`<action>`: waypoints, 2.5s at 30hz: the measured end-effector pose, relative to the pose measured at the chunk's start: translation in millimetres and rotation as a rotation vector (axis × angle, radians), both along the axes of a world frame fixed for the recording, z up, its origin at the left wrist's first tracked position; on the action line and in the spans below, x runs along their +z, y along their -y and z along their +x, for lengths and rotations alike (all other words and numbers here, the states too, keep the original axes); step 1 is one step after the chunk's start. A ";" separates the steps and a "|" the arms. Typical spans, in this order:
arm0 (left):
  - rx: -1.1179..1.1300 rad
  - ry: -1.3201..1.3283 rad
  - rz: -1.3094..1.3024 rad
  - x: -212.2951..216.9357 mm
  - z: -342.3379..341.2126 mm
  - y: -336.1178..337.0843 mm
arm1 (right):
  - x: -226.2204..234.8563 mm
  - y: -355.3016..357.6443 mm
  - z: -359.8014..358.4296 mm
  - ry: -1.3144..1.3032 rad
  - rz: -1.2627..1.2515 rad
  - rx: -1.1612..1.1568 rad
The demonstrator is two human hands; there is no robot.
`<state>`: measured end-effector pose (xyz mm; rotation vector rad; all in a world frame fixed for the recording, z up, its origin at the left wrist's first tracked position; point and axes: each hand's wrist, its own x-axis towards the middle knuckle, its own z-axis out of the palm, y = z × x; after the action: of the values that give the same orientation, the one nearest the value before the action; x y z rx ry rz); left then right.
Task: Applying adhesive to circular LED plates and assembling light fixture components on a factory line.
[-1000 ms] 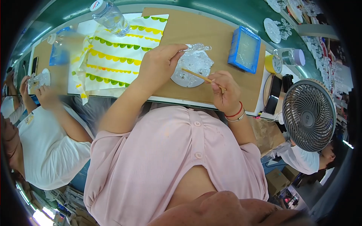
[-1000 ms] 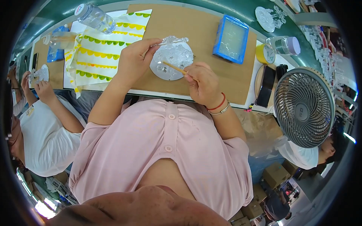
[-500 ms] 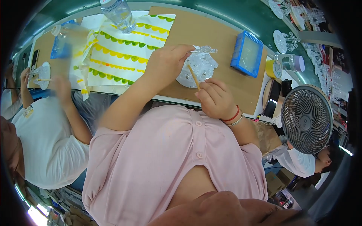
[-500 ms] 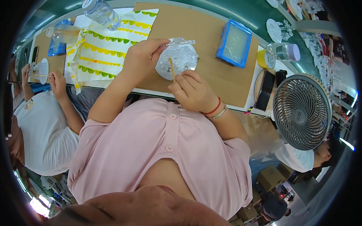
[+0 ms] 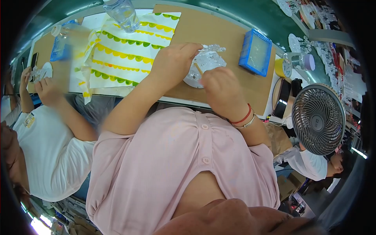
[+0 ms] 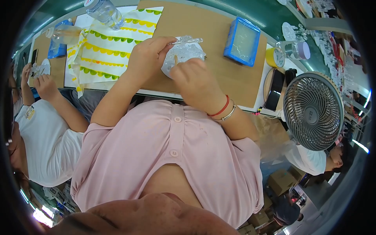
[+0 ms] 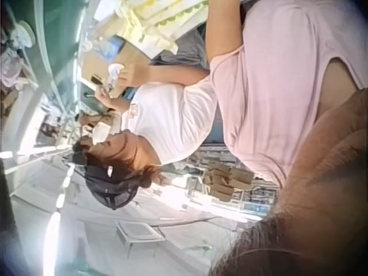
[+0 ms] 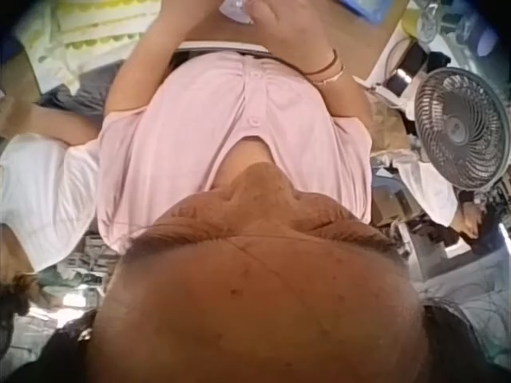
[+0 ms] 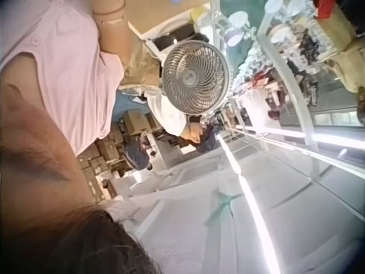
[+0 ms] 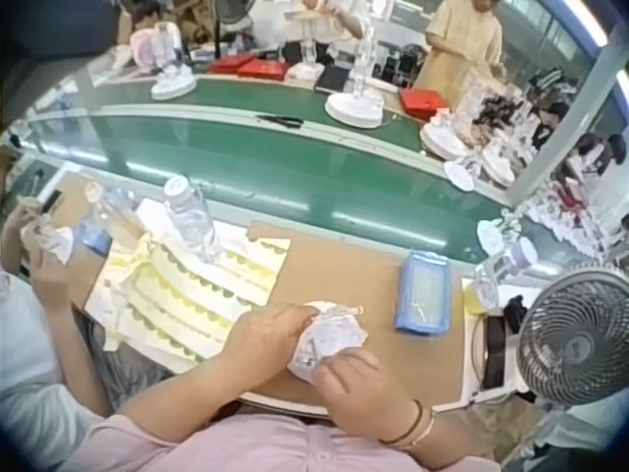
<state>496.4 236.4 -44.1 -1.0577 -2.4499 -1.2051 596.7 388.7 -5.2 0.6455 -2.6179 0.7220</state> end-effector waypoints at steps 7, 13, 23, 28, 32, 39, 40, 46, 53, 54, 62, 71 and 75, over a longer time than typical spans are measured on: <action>-0.015 0.011 0.004 0.6 0.1 -0.4 | -9.4 -2.1 -8.4 -0.097 0.039 -0.013; -0.026 -0.008 -0.003 -0.8 -0.8 0.0 | -1.6 -17.1 -11.5 -0.094 -0.033 -0.226; -0.044 -0.040 0.020 -3.4 -1.2 -0.8 | -10.0 -38.4 27.6 -0.013 -0.210 -0.291; -0.043 -0.023 0.073 -2.3 -2.0 -7.0 | -10.8 -39.9 25.7 -0.066 -0.189 -0.210; -0.043 0.023 0.000 -0.7 -1.7 -10.7 | -9.1 -39.3 29.0 -0.027 -0.221 -0.151; -0.079 -0.003 0.005 -1.3 -3.6 -10.1 | -11.2 -52.7 26.3 -0.041 -0.159 -0.289; -0.080 0.003 0.005 -1.4 -3.5 -10.1 | -11.7 -55.0 23.7 -0.013 -0.159 -0.306; -0.083 -0.005 -0.009 -1.3 -4.2 -9.0 | -2.2 -79.0 11.5 0.228 -0.260 -0.314; -0.071 -0.006 0.000 -1.4 -4.7 -10.1 | -15.9 -93.8 26.4 0.269 -0.471 -0.312; -0.074 -0.005 -0.002 -1.2 -4.8 -9.9 | -19.5 -92.6 27.1 0.269 -0.473 -0.315; -0.045 0.003 -0.026 -2.3 -3.8 -9.3 | -37.2 -93.7 52.5 0.099 -0.379 -0.251; -0.042 -0.007 -0.005 -3.6 -4.7 -11.0 | -39.8 -94.2 49.0 -0.030 -0.318 -0.204; -0.033 0.003 -0.012 -4.2 -3.9 -11.0 | -22.2 -100.1 62.7 -0.007 -0.347 -0.215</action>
<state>492.6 247.4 -48.3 -1.1046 -2.4544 -1.2046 659.4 488.8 -27.4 0.2614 -2.4193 1.0649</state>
